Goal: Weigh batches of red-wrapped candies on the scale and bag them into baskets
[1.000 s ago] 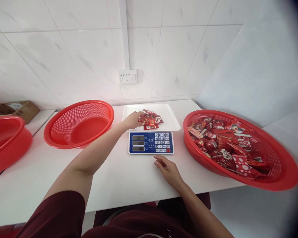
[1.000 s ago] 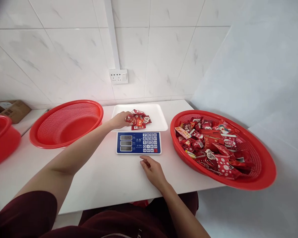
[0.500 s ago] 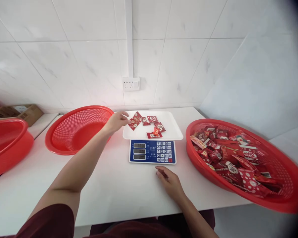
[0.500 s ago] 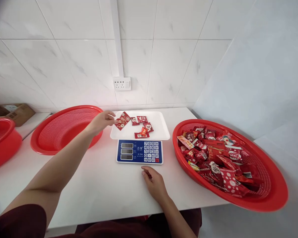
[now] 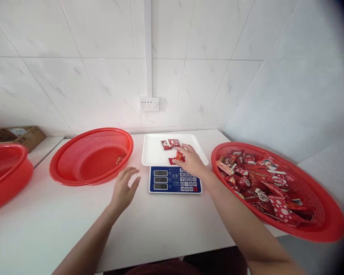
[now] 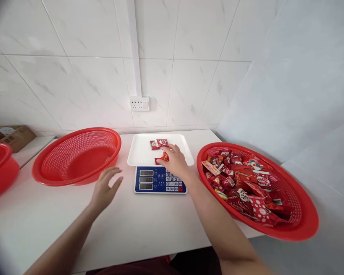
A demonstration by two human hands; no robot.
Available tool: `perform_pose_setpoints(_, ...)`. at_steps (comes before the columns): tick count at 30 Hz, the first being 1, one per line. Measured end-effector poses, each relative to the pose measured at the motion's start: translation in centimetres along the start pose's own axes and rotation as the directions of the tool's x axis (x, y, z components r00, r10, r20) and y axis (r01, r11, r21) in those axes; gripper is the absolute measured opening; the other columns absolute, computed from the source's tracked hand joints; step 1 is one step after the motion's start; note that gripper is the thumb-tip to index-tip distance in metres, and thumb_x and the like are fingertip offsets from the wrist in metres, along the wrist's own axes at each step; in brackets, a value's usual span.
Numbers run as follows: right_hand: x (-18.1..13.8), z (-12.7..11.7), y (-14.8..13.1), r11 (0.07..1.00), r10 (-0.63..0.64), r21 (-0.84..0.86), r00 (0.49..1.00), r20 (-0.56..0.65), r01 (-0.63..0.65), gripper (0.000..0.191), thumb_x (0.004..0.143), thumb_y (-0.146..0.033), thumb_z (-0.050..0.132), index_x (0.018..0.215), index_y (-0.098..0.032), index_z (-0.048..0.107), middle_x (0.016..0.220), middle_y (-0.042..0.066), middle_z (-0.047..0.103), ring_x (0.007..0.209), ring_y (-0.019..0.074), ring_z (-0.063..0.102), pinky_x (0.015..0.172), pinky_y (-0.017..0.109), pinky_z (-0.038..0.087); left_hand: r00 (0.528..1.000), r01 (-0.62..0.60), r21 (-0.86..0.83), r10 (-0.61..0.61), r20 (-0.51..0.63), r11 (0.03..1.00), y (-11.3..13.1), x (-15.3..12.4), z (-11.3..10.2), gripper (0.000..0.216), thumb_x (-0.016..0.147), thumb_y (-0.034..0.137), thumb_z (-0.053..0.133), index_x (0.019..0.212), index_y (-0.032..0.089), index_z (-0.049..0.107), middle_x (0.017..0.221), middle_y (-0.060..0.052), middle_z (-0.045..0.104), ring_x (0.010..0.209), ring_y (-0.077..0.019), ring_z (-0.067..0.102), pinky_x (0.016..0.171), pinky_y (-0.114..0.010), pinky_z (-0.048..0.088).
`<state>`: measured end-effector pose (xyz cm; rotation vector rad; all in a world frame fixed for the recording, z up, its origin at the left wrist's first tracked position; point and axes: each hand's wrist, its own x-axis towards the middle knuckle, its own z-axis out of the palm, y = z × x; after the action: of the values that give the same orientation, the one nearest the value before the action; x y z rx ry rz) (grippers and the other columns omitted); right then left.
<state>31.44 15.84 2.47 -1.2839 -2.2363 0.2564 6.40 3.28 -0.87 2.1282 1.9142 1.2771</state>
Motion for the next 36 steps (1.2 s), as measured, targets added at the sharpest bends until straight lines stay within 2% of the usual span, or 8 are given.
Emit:
perform_pose_setpoints(5,2.4,1.4,0.7,0.992,0.047,-0.121,0.972,0.23,-0.02,0.039,0.078,-0.047,0.053,0.109,-0.024,0.059,0.122,0.007,0.049,0.113,0.0257,0.042,0.092,0.037,0.035,0.995,0.025,-0.121,-0.012,0.101,0.992,0.0,-2.0,1.3,0.017,0.086,0.028,0.046,0.098,0.024,0.057,0.106,-0.006,0.057,0.103,-0.0207,0.053,0.084,-0.035,0.048)
perform_pose_setpoints(11,3.0,2.1,1.4,0.979,0.083,-0.195,0.99,0.112,-0.06,0.024,0.079,-0.036,0.053,0.095,-0.022,0.063,0.1,0.007,0.056,0.092,0.0223,0.052,0.08,0.032,0.039,0.991,0.032,-0.187,-0.007,0.131,0.982,-0.8,-2.6,1.7,0.015,0.085,0.024,0.046,0.094,0.024,0.059,0.099,-0.005,0.061,0.096,-0.0188,0.057,0.082,-0.034,0.049)
perform_pose_setpoints(18,5.1,1.1,1.2,0.948,0.316,0.053,0.945,-0.087,-0.312,0.013,0.071,-0.025,0.056,0.081,-0.018,0.061,0.082,0.003,0.062,0.073,0.017,0.057,0.064,0.027,0.042,0.992,0.004,-0.242,0.026,0.12,0.97,-0.5,-2.8,1.3,0.016,0.085,0.022,0.046,0.094,0.023,0.059,0.099,-0.006,0.061,0.096,-0.0187,0.056,0.081,-0.035,0.049)
perform_pose_setpoints(22,7.5,2.0,-1.7,0.847,0.395,0.441,0.907,-0.148,-0.296,0.022,0.065,-0.032,0.061,0.08,-0.016,0.06,0.079,0.003,0.063,0.069,0.0163,0.058,0.06,0.027,0.045,0.991,0.01,-0.256,0.025,0.134,0.967,-0.5,-2.9,1.3,0.017,0.085,0.02,0.046,0.094,0.024,0.059,0.099,-0.005,0.061,0.096,-0.0186,0.056,0.082,-0.035,0.049)
perform_pose_setpoints(26,10.5,4.6,-8.0,0.753,0.278,0.642,0.955,-0.109,-0.145,0.025,0.065,-0.035,0.063,0.083,-0.017,0.06,0.084,0.003,0.063,0.078,0.0171,0.059,0.069,0.03,0.048,0.988,0.012,-0.267,0.03,0.155,0.964,-0.6,-3.0,1.7,0.017,0.084,0.019,0.045,0.094,0.024,0.059,0.098,-0.005,0.061,0.096,-0.0184,0.056,0.081,-0.035,0.049)
perform_pose_setpoints(29,11.9,6.5,-13.1,0.63,0.188,0.768,0.982,-0.006,-0.115,0.036,0.071,-0.04,0.058,0.1,-0.018,0.056,0.098,0.005,0.06,0.086,0.0168,0.059,0.074,0.031,0.049,0.986,0.025,-0.276,0.023,0.167,0.961,-0.7,-3.1,2.0,0.018,0.084,0.018,0.045,0.093,0.024,0.06,0.097,-0.005,0.062,0.094,-0.0184,0.056,0.081,-0.034,0.049)
perform_pose_setpoints(32,12.1,7.4,-16.2,0.519,0.09,0.826,0.975,0.203,-0.22,0.069,0.072,-0.052,0.057,0.13,-0.022,0.034,0.13,0.013,0.04,0.103,0.0197,0.054,0.076,0.032,0.05,0.985,0.046,-0.281,0.004,0.175,0.959,-0.9,-3.0,2.1,0.018,0.083,0.018,0.046,0.092,0.024,0.06,0.095,-0.005,0.062,0.093,-0.0183,0.057,0.079,-0.034,0.05)
perform_pose_setpoints(36,11.8,6.5,-14.7,0.645,0.105,0.731,0.974,0.2,-0.22,0.078,0.075,-0.059,0.05,0.138,-0.024,0.019,0.141,0.014,0.025,0.119,0.021,0.041,0.091,0.036,0.041,0.983,0.074,-0.283,-0.022,0.183,0.956,-0.9,-2.9,2.0,0.016,0.084,0.019,0.046,0.091,0.023,0.06,0.095,-0.004,0.062,0.092,-0.0181,0.057,0.08,-0.033,0.049)
